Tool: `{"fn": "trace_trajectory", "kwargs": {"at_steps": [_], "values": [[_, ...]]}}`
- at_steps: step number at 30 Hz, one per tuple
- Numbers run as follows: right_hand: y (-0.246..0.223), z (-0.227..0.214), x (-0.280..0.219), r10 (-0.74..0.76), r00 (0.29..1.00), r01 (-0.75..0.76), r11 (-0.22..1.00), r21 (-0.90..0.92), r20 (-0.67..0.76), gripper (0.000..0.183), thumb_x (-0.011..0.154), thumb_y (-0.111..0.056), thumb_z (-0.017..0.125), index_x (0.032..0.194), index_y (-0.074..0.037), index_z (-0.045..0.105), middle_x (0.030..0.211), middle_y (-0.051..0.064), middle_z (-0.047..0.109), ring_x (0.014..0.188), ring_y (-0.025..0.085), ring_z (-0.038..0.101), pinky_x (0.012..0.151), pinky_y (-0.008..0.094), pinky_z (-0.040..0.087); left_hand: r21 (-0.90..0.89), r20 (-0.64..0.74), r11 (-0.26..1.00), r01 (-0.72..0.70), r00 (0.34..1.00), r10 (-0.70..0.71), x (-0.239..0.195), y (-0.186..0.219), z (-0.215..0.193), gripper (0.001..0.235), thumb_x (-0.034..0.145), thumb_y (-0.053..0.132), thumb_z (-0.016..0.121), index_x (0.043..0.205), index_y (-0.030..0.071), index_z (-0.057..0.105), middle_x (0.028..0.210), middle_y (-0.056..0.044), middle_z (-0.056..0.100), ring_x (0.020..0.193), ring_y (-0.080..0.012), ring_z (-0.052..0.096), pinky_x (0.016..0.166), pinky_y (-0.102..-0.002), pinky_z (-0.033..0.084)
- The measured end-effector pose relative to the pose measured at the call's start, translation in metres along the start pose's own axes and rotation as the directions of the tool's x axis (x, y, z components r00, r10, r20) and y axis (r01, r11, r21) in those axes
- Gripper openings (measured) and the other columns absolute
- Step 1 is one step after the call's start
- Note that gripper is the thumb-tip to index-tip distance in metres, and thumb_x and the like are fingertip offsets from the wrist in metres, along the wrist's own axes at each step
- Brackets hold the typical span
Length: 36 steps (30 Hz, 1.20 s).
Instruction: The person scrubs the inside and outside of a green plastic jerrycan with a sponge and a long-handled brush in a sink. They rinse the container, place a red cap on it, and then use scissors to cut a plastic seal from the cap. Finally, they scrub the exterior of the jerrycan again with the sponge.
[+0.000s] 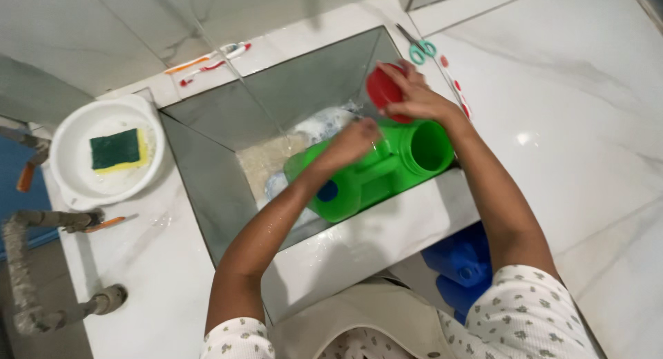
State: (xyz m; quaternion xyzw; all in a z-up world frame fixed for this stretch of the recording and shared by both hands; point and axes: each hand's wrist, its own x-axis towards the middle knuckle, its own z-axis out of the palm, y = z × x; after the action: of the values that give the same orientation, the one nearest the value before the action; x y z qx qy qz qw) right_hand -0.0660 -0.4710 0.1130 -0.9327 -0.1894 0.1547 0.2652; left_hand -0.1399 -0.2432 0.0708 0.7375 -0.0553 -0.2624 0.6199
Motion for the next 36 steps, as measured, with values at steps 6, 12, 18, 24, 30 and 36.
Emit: {"fn": "trace_trajectory", "kwargs": {"at_steps": [6, 12, 18, 24, 30, 36], "values": [[0.033, 0.027, -0.120, 0.005, 0.999, -0.019, 0.957, -0.289, -0.051, 0.121, 0.062, -0.059, 0.081, 0.164, -0.035, 0.019, 0.166, 0.033, -0.005, 0.151, 0.056, 0.010, 0.118, 0.066, 0.018, 0.874, -0.047, 0.485, -0.020, 0.991, 0.127, -0.034, -0.023, 0.074, 0.022, 0.089, 0.008, 0.063, 0.111, 0.003, 0.063, 0.098, -0.018, 0.076, 0.091, -0.0355, 0.076, 0.074, -0.046, 0.062], [-0.021, 0.059, -0.122, -0.139, 0.989, 0.106, 0.887, -0.450, -0.041, 0.101, 0.071, -0.071, 0.075, 0.156, -0.035, 0.034, 0.162, 0.030, 0.012, 0.147, 0.057, 0.012, 0.113, 0.071, 0.016, 0.849, -0.057, 0.525, -0.053, 0.980, 0.191, -0.079, -0.039, 0.036, 0.014, 0.086, 0.017, 0.071, 0.094, 0.006, 0.067, 0.088, -0.019, 0.075, 0.082, -0.0366, 0.075, 0.071, -0.047, 0.060], [-0.076, 0.099, -0.116, -0.159, 0.926, -0.047, 0.850, -0.524, -0.341, 0.078, 0.076, -0.063, 0.072, 0.147, -0.036, 0.054, 0.162, 0.029, 0.027, 0.139, 0.052, 0.030, 0.104, 0.068, 0.030, 0.825, -0.114, 0.559, -0.083, 0.944, 0.309, -0.115, -0.038, 0.017, 0.020, 0.081, 0.021, 0.076, 0.090, 0.006, 0.066, 0.078, -0.018, 0.073, 0.072, -0.0374, 0.074, 0.065, -0.050, 0.059], [-0.096, 0.116, -0.112, 0.008, 0.841, -0.273, 0.869, -0.413, -0.541, 0.079, 0.077, -0.057, 0.075, 0.149, -0.031, 0.057, 0.154, 0.030, 0.035, 0.134, 0.055, 0.033, 0.100, 0.069, 0.030, 0.802, -0.159, 0.585, -0.120, 0.902, 0.402, -0.112, -0.054, 0.023, 0.009, 0.083, 0.016, 0.072, 0.085, 0.009, 0.067, 0.074, -0.017, 0.072, 0.071, -0.0370, 0.073, 0.063, -0.050, 0.059], [-0.089, 0.081, -0.127, -0.335, 0.907, 0.150, 0.823, -0.548, -0.255, 0.075, 0.065, -0.050, 0.076, 0.137, -0.033, 0.062, 0.150, 0.027, 0.039, 0.135, 0.051, 0.036, 0.108, 0.066, 0.031, 0.809, -0.105, 0.566, -0.160, 0.908, 0.406, -0.109, -0.059, 0.015, 0.013, 0.079, 0.017, 0.074, 0.084, 0.006, 0.068, 0.072, -0.018, 0.072, 0.067, -0.0365, 0.073, 0.060, -0.049, 0.059], [-0.098, 0.123, -0.116, -0.124, 0.830, -0.199, 0.846, -0.495, -0.544, 0.075, 0.077, -0.051, 0.076, 0.147, -0.031, 0.060, 0.155, 0.029, 0.037, 0.135, 0.054, 0.034, 0.104, 0.068, 0.029, 0.811, -0.149, 0.575, -0.113, 0.910, 0.388, -0.116, -0.058, 0.018, 0.017, 0.078, 0.018, 0.076, 0.084, 0.005, 0.068, 0.070, -0.018, 0.072, 0.066, -0.0358, 0.074, 0.056, -0.047, 0.059]]}}
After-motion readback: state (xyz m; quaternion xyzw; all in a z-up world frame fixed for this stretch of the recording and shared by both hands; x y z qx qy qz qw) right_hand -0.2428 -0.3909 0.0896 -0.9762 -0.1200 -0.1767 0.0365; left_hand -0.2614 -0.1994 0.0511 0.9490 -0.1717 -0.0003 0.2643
